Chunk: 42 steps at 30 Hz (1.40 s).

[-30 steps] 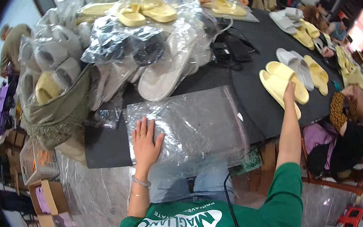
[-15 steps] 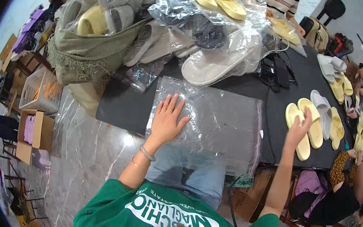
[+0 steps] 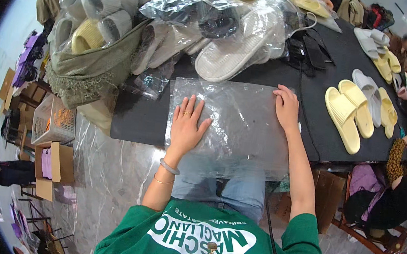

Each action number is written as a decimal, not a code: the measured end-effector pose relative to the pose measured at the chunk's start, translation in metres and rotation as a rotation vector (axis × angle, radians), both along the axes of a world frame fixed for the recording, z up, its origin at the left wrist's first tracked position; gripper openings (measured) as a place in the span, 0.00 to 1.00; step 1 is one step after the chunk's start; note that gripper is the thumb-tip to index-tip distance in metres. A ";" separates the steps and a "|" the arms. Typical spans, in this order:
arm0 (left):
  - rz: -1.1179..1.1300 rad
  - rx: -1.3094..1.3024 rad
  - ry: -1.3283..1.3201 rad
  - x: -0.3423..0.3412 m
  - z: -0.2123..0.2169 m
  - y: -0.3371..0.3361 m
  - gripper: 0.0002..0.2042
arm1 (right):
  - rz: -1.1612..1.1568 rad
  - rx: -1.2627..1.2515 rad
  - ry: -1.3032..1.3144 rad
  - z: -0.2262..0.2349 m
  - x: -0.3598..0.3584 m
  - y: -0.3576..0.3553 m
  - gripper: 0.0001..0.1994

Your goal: Packing pairs of slides into plastic bags.

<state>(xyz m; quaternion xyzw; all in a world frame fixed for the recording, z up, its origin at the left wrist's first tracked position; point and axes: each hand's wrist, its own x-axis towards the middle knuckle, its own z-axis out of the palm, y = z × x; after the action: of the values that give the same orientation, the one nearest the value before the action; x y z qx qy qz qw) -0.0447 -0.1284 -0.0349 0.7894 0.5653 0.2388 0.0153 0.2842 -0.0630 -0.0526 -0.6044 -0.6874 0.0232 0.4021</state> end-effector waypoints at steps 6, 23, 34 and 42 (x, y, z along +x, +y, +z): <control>0.019 -0.016 -0.002 -0.001 -0.001 0.000 0.27 | -0.016 -0.026 0.021 0.000 -0.003 -0.003 0.08; 0.085 0.256 -0.101 0.088 0.040 0.108 0.39 | -0.020 -0.009 0.042 0.000 -0.001 -0.005 0.07; -0.027 0.502 -0.031 0.021 0.136 0.160 0.21 | -0.050 -0.032 0.038 0.000 0.001 -0.004 0.07; -0.013 0.463 -0.307 -0.012 0.263 0.154 0.21 | -0.050 0.005 0.011 -0.007 -0.001 -0.003 0.07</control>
<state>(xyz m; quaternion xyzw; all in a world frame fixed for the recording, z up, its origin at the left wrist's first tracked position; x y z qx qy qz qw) -0.0566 0.0252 0.2281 0.7303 0.4816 0.4781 -0.0784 0.2831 -0.0655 -0.0591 -0.6205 -0.6698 0.0147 0.4077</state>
